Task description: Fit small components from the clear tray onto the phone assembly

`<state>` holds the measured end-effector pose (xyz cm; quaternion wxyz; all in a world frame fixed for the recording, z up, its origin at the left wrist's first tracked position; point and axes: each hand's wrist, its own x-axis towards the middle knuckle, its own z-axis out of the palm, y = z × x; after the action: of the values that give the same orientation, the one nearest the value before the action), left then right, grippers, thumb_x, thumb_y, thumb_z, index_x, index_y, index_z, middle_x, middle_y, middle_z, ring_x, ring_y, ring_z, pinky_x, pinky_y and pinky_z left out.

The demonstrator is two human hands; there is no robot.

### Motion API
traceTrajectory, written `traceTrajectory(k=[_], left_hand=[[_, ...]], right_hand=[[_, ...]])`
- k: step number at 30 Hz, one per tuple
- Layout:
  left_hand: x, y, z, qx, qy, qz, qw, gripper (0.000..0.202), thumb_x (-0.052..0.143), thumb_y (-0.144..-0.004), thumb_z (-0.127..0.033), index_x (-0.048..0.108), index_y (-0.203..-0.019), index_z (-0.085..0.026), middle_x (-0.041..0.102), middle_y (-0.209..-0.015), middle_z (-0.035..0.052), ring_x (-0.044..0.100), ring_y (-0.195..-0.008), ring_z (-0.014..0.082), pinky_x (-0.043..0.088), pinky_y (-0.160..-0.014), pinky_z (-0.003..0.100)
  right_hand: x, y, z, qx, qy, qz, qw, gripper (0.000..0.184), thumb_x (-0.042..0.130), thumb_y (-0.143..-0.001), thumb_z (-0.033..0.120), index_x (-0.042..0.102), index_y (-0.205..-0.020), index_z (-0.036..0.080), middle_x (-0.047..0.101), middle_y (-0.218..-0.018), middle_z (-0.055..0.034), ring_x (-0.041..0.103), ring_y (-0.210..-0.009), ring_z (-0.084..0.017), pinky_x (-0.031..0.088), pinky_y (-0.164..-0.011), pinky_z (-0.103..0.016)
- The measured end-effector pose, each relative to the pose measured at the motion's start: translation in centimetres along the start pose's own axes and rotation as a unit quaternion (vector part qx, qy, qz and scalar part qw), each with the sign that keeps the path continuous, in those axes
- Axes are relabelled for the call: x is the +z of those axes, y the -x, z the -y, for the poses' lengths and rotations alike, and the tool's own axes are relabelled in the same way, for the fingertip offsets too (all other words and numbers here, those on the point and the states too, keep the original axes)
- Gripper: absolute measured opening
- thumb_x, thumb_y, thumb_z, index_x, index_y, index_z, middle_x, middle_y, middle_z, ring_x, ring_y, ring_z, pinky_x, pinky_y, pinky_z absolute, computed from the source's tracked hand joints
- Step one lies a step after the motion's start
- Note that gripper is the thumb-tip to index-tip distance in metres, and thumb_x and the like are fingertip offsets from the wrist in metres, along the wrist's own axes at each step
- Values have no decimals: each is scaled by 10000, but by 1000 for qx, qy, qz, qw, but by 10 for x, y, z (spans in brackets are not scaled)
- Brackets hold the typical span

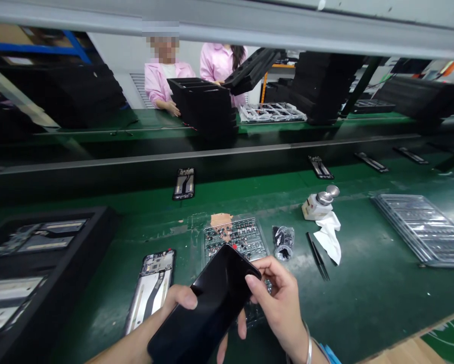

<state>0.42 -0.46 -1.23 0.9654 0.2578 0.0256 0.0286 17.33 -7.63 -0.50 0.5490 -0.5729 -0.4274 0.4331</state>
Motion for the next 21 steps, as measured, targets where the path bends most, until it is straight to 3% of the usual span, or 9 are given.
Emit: traceTrajectory(k=[3, 5, 7, 9, 11, 12, 16, 18, 21], left_hand=[[-2, -5, 4, 36, 24, -2, 999, 742, 473, -633, -551, 522, -1175, -47, 596, -1062, 193, 610, -568, 206, 414, -445, 250], [-1, -7, 2, 71, 31, -46, 996, 756, 368, -741, -629, 500, -1210, -50, 601, -1041, 196, 599, -532, 195, 423, -448, 267], [-1, -7, -3, 143, 12, -148, 979, 641, 369, -829, -562, 448, -1274, -108, 604, -1041, 167, 601, -562, 177, 435, -485, 265], [-1, -5, -8, 237, -34, -276, 931, 551, 474, -857, -423, 342, -1352, -220, 583, -1103, 121, 618, -731, 182, 465, -599, 269], [-1, -2, -13, 294, -80, -379, 874, 668, 574, -829, -302, 214, -1392, -318, 527, -1206, 79, 563, -990, 203, 455, -787, 302], [-2, -1, -15, 301, -98, -408, 857, 743, 606, -809, -276, 163, -1402, -338, 493, -1254, 69, 500, -1104, 215, 421, -875, 325], [0, 2, -22, 292, -168, -404, 850, 834, 629, -789, -289, 82, -1417, -329, 353, -1405, 50, 296, -1300, 227, 252, -1059, 374], [3, 5, -26, 295, -208, -395, 845, 806, 616, -794, -312, 105, -1418, -319, 282, -1449, 35, 225, -1334, 222, 221, -1080, 376], [10, 9, -29, 292, -231, -393, 841, 712, 593, -802, -317, 212, -1403, -278, 292, -1446, 35, 229, -1332, 218, 226, -1081, 372]], right_hand=[[0, -3, 2, 0, 8, 0, 1000, 133, 576, -813, 322, 580, -820, 190, 522, -614, 29, 438, -432, -65, 361, -427, -191], [2, -5, 5, -3, 57, -13, 998, 172, 529, -841, 331, 584, -938, 200, 518, -608, 32, 467, -471, -82, 389, -481, -208], [5, -4, 7, -17, 123, 4, 992, 298, 490, -861, 343, 533, -1126, 216, 498, -594, 42, 480, -517, -101, 394, -528, -224], [9, -1, 8, -32, 176, 90, 980, 464, 537, -826, 378, 453, -1255, 222, 489, -583, 52, 463, -518, -105, 372, -519, -225], [13, 1, 7, -37, 224, 166, 960, 531, 589, -784, 392, 456, -1269, 222, 506, -577, 51, 454, -506, -106, 351, -499, -224], [14, 1, 6, -34, 247, 171, 953, 500, 581, -789, 387, 482, -1249, 217, 508, -560, 50, 455, -495, -107, 346, -494, -227], [9, -32, 9, 71, 191, 109, 973, 345, 499, -837, 387, 557, -1097, 169, 525, -514, 42, 477, -415, -101, 325, -416, -210], [4, -69, 12, 118, 130, 85, 981, 332, 553, -800, 403, 557, -1016, 152, 562, -576, 27, 468, -383, -79, 288, -355, -185], [3, -141, 13, 115, 153, 36, 981, 256, 478, -874, 357, 548, -989, 139, 541, -590, 40, 457, -404, -56, 336, -380, -168]])
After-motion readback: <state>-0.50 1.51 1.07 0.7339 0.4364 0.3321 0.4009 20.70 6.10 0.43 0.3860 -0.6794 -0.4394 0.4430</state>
